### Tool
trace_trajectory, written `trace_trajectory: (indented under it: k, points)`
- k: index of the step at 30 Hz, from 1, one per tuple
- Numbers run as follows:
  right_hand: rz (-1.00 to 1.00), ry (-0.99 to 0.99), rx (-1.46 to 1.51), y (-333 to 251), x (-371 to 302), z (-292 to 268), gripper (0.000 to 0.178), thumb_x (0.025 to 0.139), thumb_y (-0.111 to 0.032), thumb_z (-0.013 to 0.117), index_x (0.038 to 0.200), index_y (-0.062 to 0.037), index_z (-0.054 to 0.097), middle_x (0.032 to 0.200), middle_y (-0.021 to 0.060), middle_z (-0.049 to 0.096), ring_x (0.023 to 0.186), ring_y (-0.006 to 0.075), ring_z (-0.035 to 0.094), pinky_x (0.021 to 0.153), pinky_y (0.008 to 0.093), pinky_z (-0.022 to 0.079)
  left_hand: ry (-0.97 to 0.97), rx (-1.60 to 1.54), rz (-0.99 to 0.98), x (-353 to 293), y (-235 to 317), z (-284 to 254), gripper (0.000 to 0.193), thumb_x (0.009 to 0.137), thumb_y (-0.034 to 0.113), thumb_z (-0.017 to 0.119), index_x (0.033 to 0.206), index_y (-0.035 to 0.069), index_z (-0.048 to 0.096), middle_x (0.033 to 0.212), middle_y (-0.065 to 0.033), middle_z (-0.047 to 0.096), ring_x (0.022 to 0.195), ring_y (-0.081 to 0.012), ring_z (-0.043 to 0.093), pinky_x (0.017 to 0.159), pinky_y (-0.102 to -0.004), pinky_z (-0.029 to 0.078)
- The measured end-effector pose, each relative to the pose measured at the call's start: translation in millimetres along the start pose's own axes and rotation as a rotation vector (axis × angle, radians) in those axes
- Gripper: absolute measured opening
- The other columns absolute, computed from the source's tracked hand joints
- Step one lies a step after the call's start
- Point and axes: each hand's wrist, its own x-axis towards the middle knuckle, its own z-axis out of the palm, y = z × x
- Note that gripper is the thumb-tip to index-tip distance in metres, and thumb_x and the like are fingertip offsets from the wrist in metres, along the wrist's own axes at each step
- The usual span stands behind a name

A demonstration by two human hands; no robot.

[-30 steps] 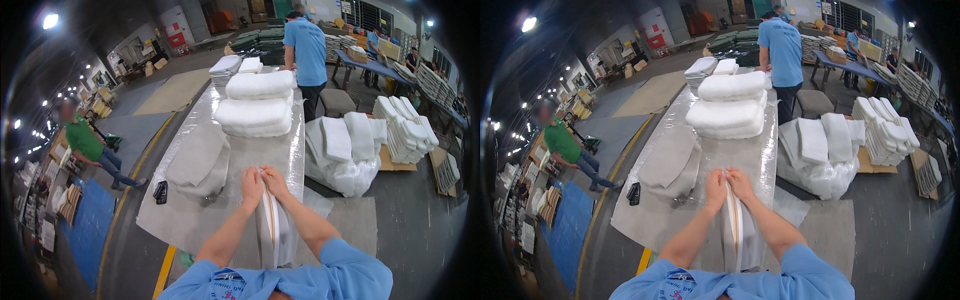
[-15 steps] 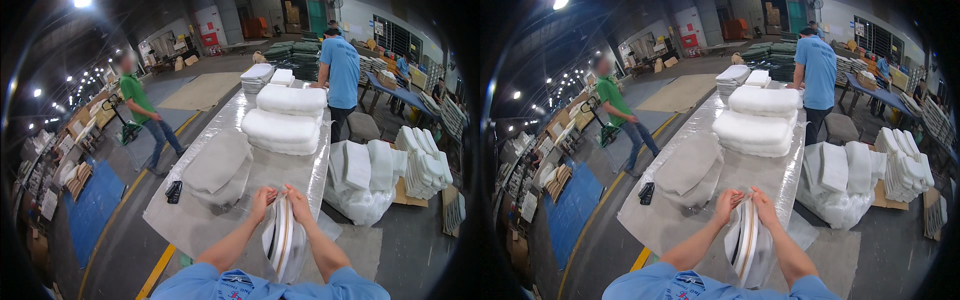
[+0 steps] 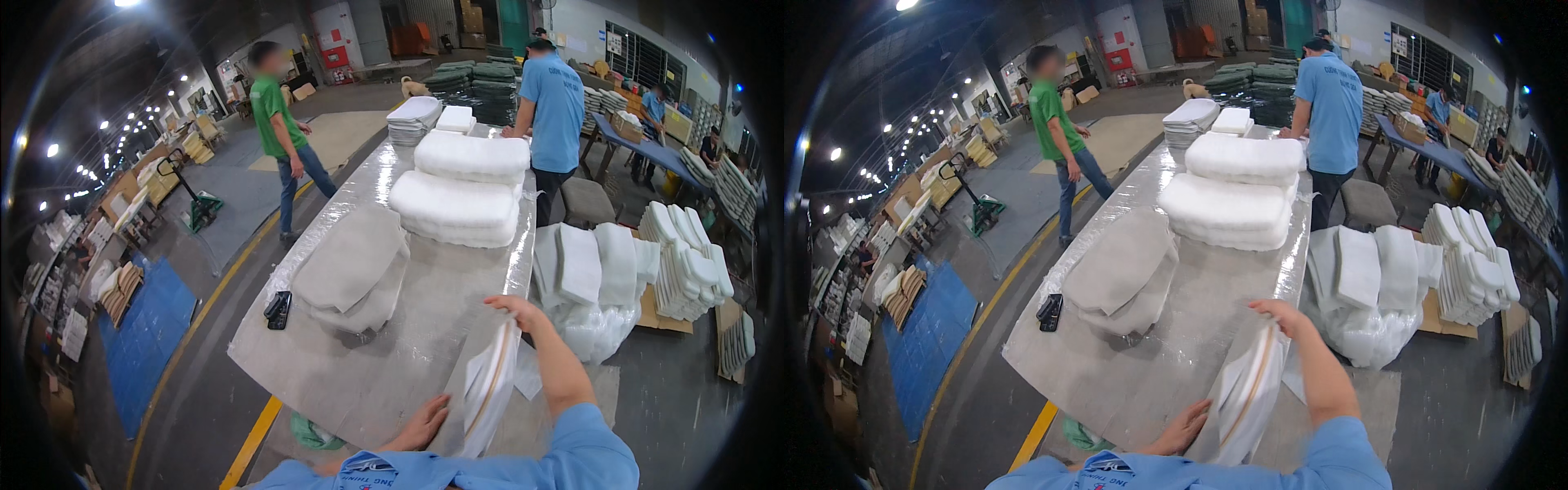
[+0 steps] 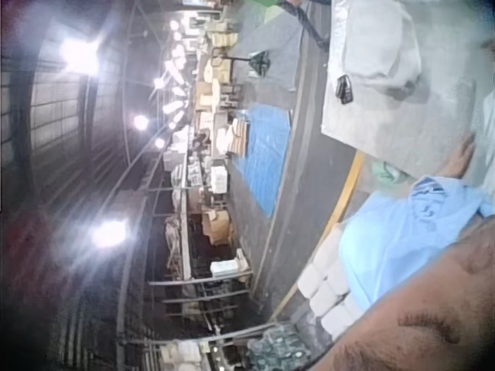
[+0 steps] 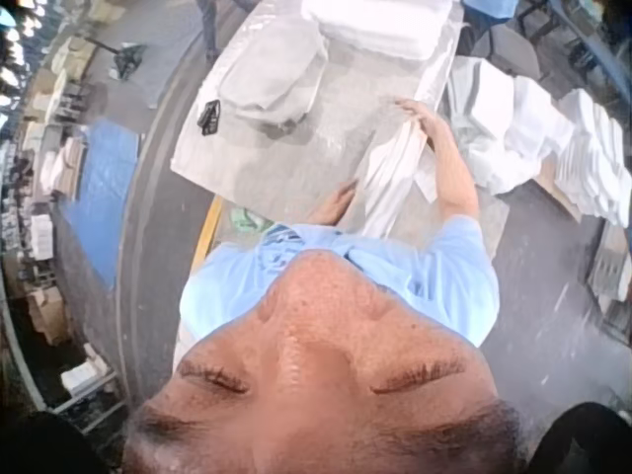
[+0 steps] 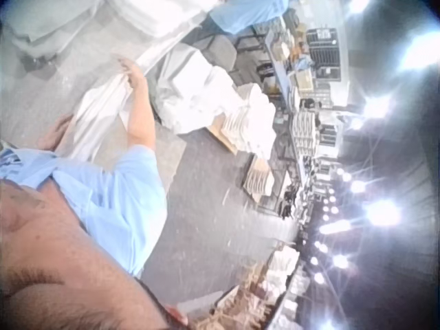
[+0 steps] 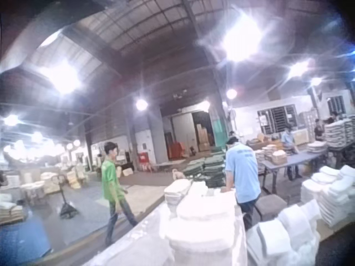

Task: The person repeatedly inserts white foam inserts into gray fabric cushion covers, aligns edges, and places the finished cushions on a nearby stack. The process is performed one at a time by hand.

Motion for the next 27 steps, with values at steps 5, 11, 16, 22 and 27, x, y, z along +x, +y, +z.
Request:
trace_trajectory:
  k: [5, 11, 16, 22, 27]
  points:
    - [0.167, 0.19, -0.102, 30.4, -77.0, -54.1, 0.06, 0.083, -0.013, 0.062, 0.143, -0.0064, 0.062, 0.129, 0.0101, 0.067, 0.108, 0.0205, 0.066, 0.092, 0.0347, 0.054, 0.05, -1.304, -0.991, -59.1, -8.8, -18.0, 0.072, 0.099, 0.035, 0.073, 0.156, 0.005, 0.042, 0.151, -0.0215, 0.053, 0.136, -0.0334, 0.054, 0.111, -0.0462, 0.047]
    - [-0.125, 0.212, -0.101, 64.2, -129.4, -8.2, 0.044, 0.103, -0.035, 0.058, 0.133, -0.0031, 0.065, 0.109, 0.0071, 0.07, 0.09, 0.0171, 0.066, 0.08, 0.0309, 0.053, 0.545, -0.729, -0.506, -61.2, -19.9, -99.6, 0.059, 0.096, 0.028, 0.077, 0.14, -0.002, 0.052, 0.133, -0.0129, 0.063, 0.124, -0.0261, 0.059, 0.105, -0.0402, 0.049]
    - [-0.247, 0.274, 0.118, 124.6, -147.5, 56.6, 0.043, 0.108, -0.043, 0.055, 0.108, -0.0039, 0.074, 0.094, -0.0004, 0.07, 0.086, 0.0109, 0.059, 0.076, 0.028, 0.045, 0.734, -0.585, -0.406, -86.9, -9.4, -135.4, 0.042, 0.105, 0.037, 0.061, 0.109, -0.004, 0.073, 0.105, -0.0059, 0.072, 0.097, -0.0156, 0.061, 0.091, -0.0325, 0.048]
    - [-0.265, 0.31, 0.13, 177.3, -174.5, 78.9, 0.037, 0.104, -0.035, 0.06, 0.104, -0.0014, 0.076, 0.099, 0.0045, 0.074, 0.092, 0.0134, 0.065, 0.09, 0.0289, 0.049, 0.681, -0.651, -0.259, -145.3, -36.7, -102.1, 0.036, 0.105, 0.026, 0.058, 0.1, -0.005, 0.076, 0.108, -0.0131, 0.075, 0.108, -0.0219, 0.065, 0.102, -0.0348, 0.045]
    - [-0.127, 0.142, 0.111, 184.8, -207.9, 68.0, 0.019, 0.097, -0.02, 0.07, 0.103, -0.0031, 0.077, 0.1, 0.0028, 0.075, 0.095, 0.0121, 0.066, 0.086, 0.0277, 0.051, 0.463, -0.544, -0.263, -183.7, -39.7, -84.0, 0.027, 0.103, 0.017, 0.059, 0.11, -0.004, 0.075, 0.127, -0.0151, 0.072, 0.132, -0.0259, 0.057, 0.115, -0.0377, 0.039]
